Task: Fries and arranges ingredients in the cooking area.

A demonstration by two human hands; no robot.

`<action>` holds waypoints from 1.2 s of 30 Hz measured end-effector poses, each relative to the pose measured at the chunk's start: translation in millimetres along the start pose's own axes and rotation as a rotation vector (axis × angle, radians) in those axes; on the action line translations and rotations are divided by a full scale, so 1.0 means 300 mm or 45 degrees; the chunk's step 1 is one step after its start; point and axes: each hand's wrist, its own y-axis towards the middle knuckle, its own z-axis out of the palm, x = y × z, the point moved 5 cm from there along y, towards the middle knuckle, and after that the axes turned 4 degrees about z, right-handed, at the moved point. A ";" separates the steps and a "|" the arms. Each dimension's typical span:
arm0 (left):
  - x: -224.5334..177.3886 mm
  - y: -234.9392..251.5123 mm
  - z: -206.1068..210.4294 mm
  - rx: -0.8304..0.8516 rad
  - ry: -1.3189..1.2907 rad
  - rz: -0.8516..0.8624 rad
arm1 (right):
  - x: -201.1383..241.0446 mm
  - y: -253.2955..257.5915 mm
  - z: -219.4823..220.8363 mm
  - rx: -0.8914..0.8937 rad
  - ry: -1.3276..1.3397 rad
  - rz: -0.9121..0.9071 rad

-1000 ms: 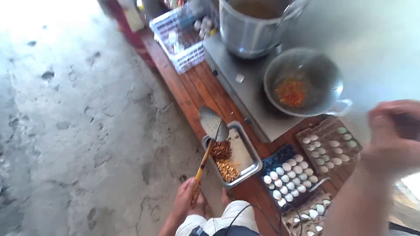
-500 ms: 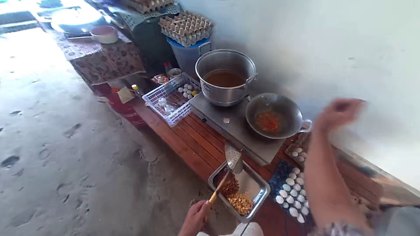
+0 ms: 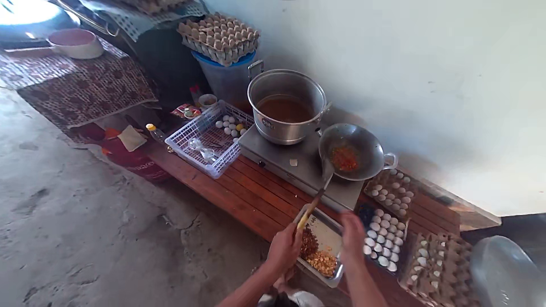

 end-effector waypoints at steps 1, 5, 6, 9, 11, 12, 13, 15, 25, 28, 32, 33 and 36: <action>-0.052 0.038 0.026 0.022 0.064 -0.023 | -0.047 -0.057 0.049 0.178 0.004 0.146; -0.195 0.190 0.094 -0.030 0.158 0.042 | -0.011 -0.046 0.148 0.486 0.011 0.155; -0.221 0.215 0.111 -0.024 0.178 0.059 | 0.015 -0.021 0.154 0.453 0.044 0.132; -0.284 0.275 0.163 -0.038 0.251 0.124 | 0.063 0.074 0.141 0.279 0.170 0.169; -0.318 0.316 0.177 -0.028 0.188 0.210 | 0.095 0.130 0.117 0.202 0.214 0.153; -0.329 0.332 0.180 0.011 0.112 0.266 | 0.113 0.149 0.105 0.175 0.241 0.141; -0.335 0.345 0.177 0.074 0.033 0.336 | 0.130 0.166 0.095 0.147 0.283 0.134; -0.327 0.373 0.162 0.257 -0.100 0.482 | 0.148 0.189 0.072 0.113 0.399 0.118; 0.207 0.501 -0.125 1.187 0.010 -0.138 | -0.142 -0.213 -0.088 -0.295 -0.060 0.311; 0.482 0.513 -0.183 1.260 0.321 -0.285 | -0.382 -0.361 -0.018 -0.394 -0.171 0.615; 0.713 0.469 -0.296 1.358 0.730 -0.276 | -0.553 -0.484 0.147 -0.492 0.081 0.915; 0.750 0.450 -0.328 1.355 0.782 -0.304 | -0.579 -0.493 0.176 -0.506 0.116 0.925; 0.826 0.380 -0.428 1.274 0.783 -0.415 | -0.671 -0.487 0.236 -0.448 -0.073 0.906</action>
